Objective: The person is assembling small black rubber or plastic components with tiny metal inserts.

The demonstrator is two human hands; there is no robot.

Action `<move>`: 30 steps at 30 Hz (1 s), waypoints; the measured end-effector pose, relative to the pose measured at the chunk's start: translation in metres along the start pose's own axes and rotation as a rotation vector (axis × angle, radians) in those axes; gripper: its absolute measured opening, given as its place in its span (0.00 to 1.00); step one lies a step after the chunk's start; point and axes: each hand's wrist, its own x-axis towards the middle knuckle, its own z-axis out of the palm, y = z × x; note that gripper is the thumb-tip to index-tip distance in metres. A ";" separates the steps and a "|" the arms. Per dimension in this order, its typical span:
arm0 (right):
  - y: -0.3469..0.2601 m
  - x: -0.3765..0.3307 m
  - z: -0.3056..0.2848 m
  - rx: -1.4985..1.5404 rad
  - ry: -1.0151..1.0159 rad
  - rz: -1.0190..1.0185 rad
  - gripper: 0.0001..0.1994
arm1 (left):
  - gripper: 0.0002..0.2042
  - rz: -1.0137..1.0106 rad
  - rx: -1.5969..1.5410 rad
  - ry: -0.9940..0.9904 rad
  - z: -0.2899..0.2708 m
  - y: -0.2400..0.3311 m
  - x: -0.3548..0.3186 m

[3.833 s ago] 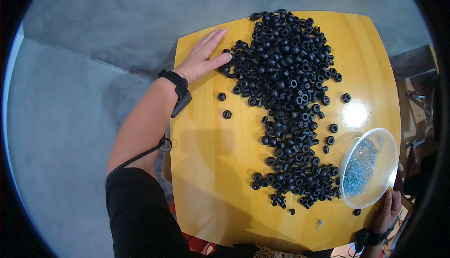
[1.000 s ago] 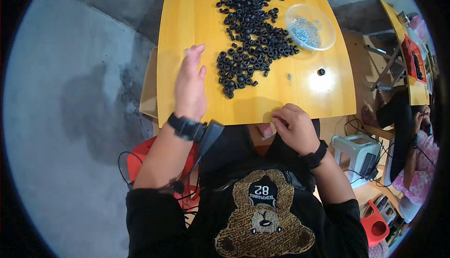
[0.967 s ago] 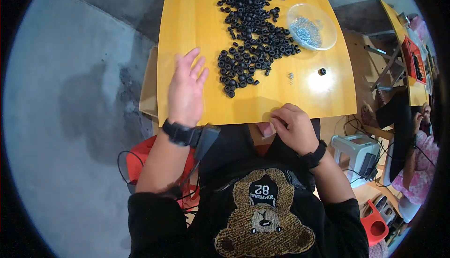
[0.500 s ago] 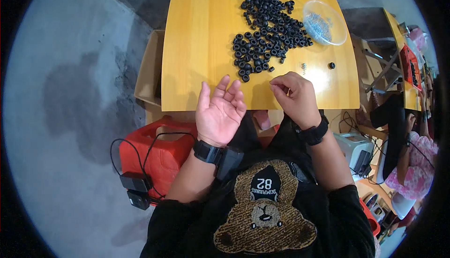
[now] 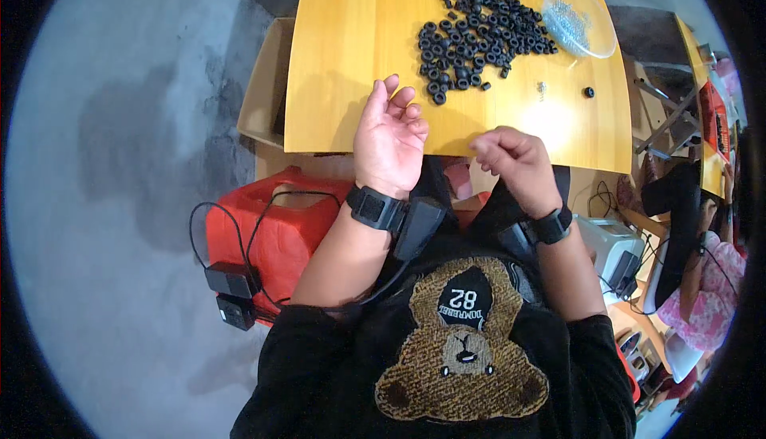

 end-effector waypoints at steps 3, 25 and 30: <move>-0.005 -0.007 -0.001 0.273 -0.053 0.127 0.06 | 0.10 -0.062 -0.066 0.010 -0.004 -0.009 -0.005; -0.014 -0.034 0.020 0.362 -0.364 0.090 0.20 | 0.07 0.808 0.912 -0.134 0.035 -0.037 -0.012; -0.017 -0.035 0.023 0.345 -0.324 0.098 0.18 | 0.07 1.167 1.406 -0.270 0.034 -0.033 -0.012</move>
